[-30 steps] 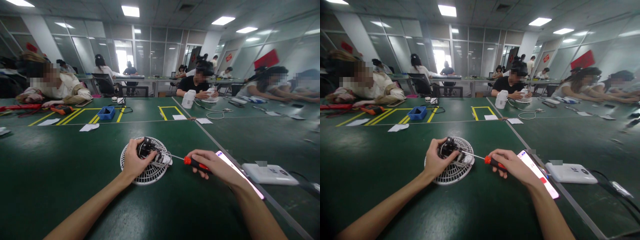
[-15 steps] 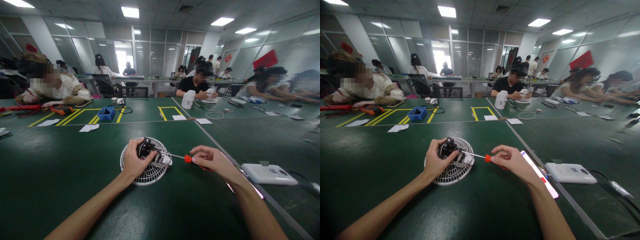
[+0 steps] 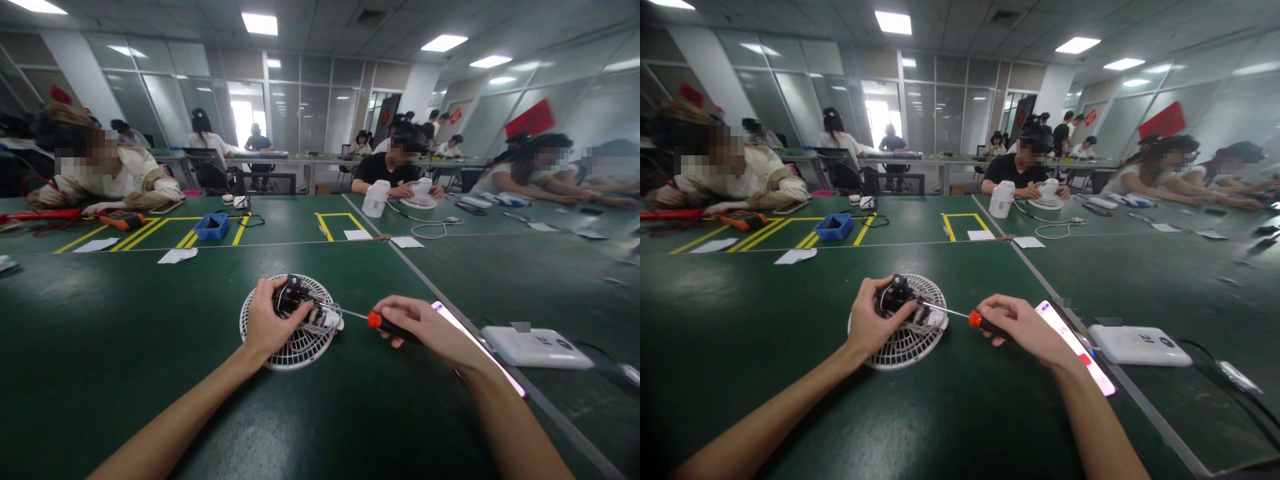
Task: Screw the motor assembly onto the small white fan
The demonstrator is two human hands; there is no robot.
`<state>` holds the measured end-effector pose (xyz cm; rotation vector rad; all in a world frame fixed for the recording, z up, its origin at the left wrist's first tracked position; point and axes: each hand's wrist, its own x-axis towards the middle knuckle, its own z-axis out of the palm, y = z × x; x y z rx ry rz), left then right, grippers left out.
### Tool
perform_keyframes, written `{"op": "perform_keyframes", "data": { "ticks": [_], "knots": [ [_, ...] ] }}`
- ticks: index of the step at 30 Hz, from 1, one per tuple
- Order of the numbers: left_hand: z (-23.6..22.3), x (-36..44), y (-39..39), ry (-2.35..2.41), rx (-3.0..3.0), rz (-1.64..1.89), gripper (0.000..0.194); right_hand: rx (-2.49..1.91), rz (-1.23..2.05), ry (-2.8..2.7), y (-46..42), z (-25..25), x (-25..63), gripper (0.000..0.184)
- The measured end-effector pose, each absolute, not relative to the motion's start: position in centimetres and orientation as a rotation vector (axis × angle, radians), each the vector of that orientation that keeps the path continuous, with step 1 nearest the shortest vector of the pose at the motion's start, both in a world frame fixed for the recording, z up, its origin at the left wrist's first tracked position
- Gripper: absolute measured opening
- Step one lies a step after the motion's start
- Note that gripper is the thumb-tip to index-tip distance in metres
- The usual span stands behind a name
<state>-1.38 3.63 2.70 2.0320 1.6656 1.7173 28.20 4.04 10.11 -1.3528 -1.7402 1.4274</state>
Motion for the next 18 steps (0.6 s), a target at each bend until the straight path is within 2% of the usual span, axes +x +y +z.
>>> {"op": "perform_keyframes", "data": {
  "ticks": [4, 8, 18],
  "knots": [
    [2.72, -1.38, 3.56, 1.663, 2.036, 1.720, 0.052, -1.406, 1.555, -1.644, 3.76, 10.34, 27.94, 0.050],
    [2.73, -1.42, 3.47, 1.662, 2.031, 1.723, 0.052, -1.421, 1.497, -1.647, 3.71, 10.64, 27.93, 0.045],
    [2.93, -1.40, 3.58, 1.667, 2.028, 1.711, 0.052, -1.402, 1.376, -1.663, 3.99, 10.24, 28.67, 0.052]
  ]
}}
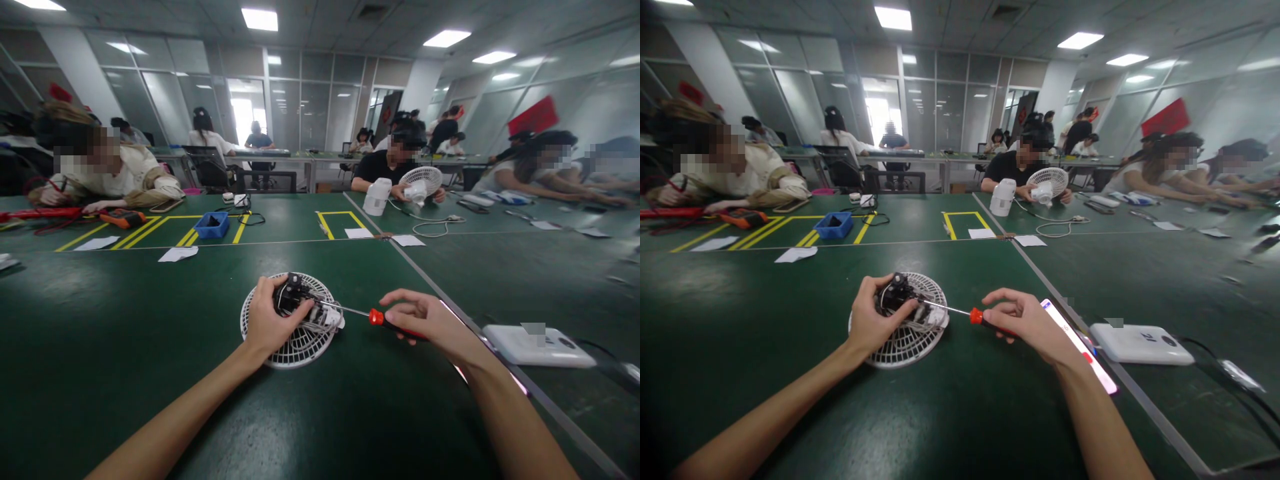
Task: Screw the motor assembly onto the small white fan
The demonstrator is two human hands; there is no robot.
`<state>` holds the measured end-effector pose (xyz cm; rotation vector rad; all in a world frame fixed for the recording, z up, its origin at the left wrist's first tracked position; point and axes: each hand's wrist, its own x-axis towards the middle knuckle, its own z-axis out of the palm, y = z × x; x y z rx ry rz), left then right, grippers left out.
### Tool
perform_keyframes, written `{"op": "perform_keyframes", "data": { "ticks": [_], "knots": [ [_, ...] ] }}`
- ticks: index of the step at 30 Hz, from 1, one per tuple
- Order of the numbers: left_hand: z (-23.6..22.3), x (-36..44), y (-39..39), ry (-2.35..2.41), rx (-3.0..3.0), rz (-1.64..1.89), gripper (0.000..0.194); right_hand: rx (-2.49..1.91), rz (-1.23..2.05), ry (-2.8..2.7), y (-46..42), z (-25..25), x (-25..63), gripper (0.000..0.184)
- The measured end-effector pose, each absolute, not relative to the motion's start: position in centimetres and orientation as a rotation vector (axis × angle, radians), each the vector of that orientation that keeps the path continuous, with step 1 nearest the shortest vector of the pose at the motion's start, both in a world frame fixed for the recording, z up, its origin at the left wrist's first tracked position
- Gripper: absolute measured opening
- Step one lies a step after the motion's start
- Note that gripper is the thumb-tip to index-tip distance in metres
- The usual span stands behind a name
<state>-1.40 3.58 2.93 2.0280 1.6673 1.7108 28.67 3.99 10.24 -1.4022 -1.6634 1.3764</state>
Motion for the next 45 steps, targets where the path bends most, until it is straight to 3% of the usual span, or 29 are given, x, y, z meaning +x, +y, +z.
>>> {"op": "perform_keyframes", "data": {
  "ticks": [17, 26, 30, 45],
  "knots": [
    [2.9, -1.4, 3.6, 1.666, 2.025, 1.717, 0.052, -1.310, 1.190, -1.825, 4.2, 9.9, 29.0, 0.040],
    [2.9, -1.3, 3.5, 1.665, 2.029, 1.716, 0.052, -1.422, 1.576, -1.681, 3.9, 10.0, 28.0, 0.049],
    [3.0, -1.3, 3.4, 1.650, 2.042, 1.699, 0.053, -1.452, 1.517, -1.655, 3.9, 10.2, 28.0, 0.040],
    [2.8, -1.4, 3.5, 1.647, 2.024, 1.689, 0.056, -1.350, 1.321, -1.690, 4.4, 9.8, 29.2, 0.048]
  ]
}}
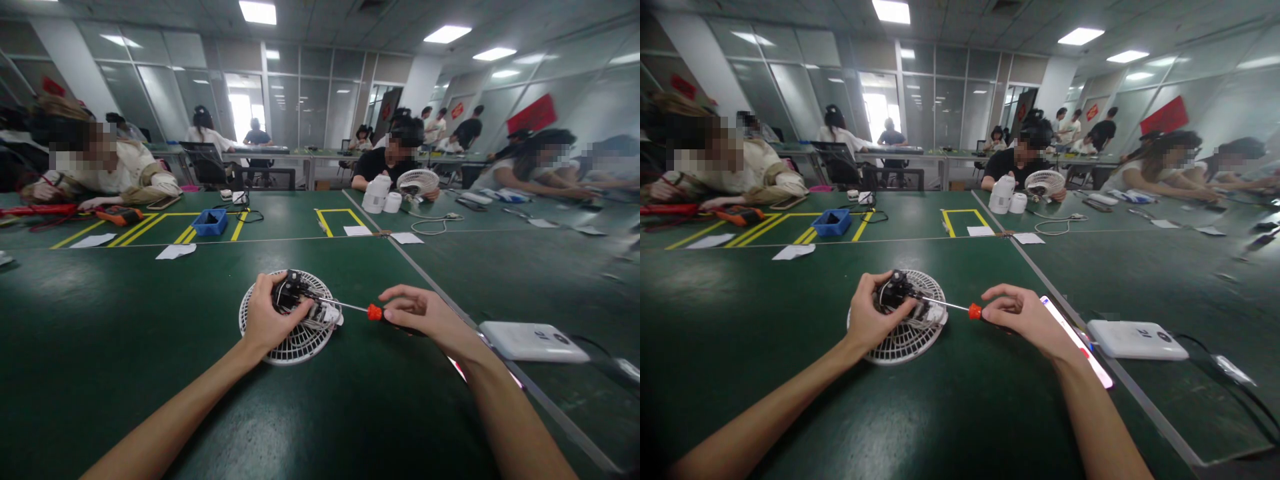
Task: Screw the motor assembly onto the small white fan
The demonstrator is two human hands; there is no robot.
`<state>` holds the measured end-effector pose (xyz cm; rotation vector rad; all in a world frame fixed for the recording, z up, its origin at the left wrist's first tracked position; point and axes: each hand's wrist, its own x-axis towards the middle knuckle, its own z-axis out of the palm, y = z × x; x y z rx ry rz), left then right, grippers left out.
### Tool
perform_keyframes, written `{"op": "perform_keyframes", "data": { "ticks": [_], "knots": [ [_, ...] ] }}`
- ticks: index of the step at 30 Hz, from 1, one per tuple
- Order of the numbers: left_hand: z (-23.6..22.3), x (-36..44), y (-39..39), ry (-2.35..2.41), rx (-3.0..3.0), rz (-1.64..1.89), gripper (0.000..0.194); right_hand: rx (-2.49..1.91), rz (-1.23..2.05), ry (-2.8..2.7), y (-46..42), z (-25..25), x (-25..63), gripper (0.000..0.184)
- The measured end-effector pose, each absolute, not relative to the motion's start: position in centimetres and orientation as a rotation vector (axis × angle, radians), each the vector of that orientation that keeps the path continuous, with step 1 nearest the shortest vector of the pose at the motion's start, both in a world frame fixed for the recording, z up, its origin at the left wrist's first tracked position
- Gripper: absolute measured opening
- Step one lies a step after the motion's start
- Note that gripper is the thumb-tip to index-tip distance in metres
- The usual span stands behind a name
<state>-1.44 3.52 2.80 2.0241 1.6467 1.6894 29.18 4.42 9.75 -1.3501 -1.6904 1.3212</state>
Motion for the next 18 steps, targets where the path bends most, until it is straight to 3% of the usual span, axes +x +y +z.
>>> {"op": "perform_keyframes", "data": {
  "ticks": [18],
  "knots": [
    [2.80, -1.37, 3.77, 1.651, 1.900, 1.717, 0.057, -1.349, 1.675, -1.722, 4.09, 9.90, 28.30, 0.056]
  ]
}}
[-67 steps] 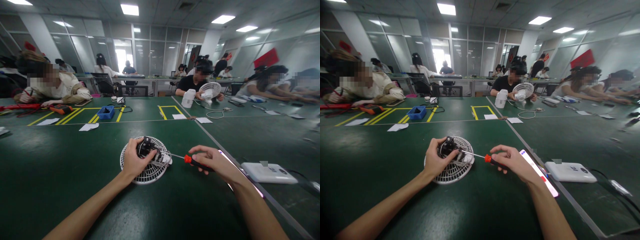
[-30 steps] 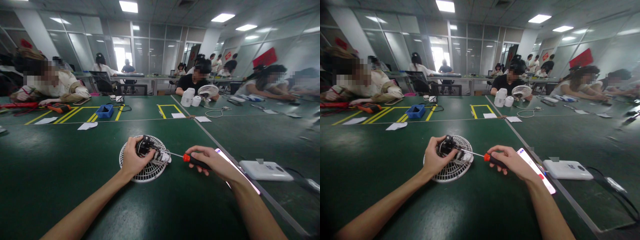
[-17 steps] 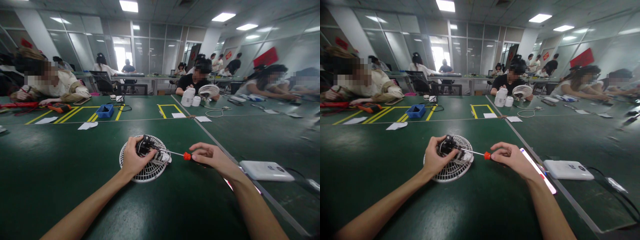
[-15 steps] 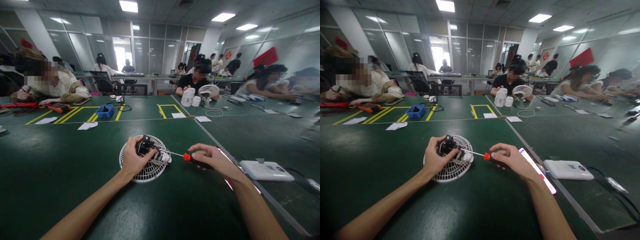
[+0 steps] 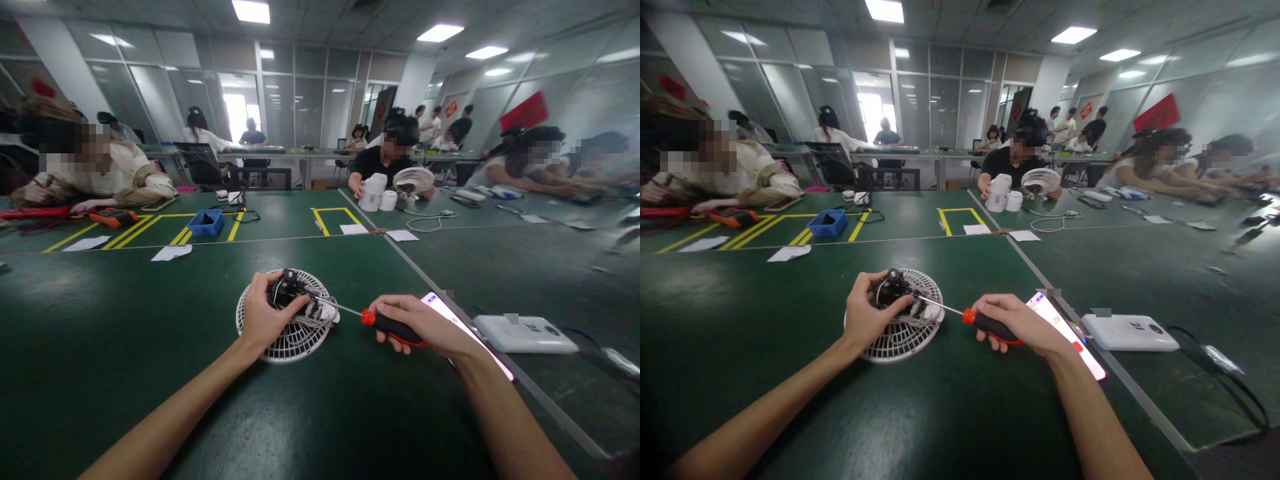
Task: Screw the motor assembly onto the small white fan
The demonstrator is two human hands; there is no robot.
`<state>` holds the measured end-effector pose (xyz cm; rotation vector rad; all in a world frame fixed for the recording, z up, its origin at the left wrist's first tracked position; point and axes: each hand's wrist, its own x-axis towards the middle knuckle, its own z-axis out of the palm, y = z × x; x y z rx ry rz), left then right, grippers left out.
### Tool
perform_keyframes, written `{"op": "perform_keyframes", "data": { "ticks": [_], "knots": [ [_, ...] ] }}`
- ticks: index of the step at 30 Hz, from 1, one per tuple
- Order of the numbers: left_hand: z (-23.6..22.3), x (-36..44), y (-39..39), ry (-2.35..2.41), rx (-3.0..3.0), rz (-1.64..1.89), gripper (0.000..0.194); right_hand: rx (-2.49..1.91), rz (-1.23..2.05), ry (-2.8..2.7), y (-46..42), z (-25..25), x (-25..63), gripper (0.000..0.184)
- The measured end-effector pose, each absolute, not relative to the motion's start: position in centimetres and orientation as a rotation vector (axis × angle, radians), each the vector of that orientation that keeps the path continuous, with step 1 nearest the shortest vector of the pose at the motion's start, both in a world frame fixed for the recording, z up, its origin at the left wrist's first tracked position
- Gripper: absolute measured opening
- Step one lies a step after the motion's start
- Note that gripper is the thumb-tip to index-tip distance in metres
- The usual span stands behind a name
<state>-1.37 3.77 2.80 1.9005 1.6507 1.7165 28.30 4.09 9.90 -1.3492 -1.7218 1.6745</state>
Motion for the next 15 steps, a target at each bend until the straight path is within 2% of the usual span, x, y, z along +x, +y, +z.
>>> {"op": "perform_keyframes", "data": {
  "ticks": [4, 15],
  "knots": [
    [2.79, -1.40, 3.84, 1.652, 1.893, 1.718, 0.057, -1.276, 1.662, -1.746, 4.16, 9.69, 28.48, 0.063],
    [2.72, -1.56, 3.94, 1.644, 1.918, 1.710, 0.058, -1.279, 1.658, -1.861, 4.61, 9.24, 28.84, 0.054]
  ]
}}
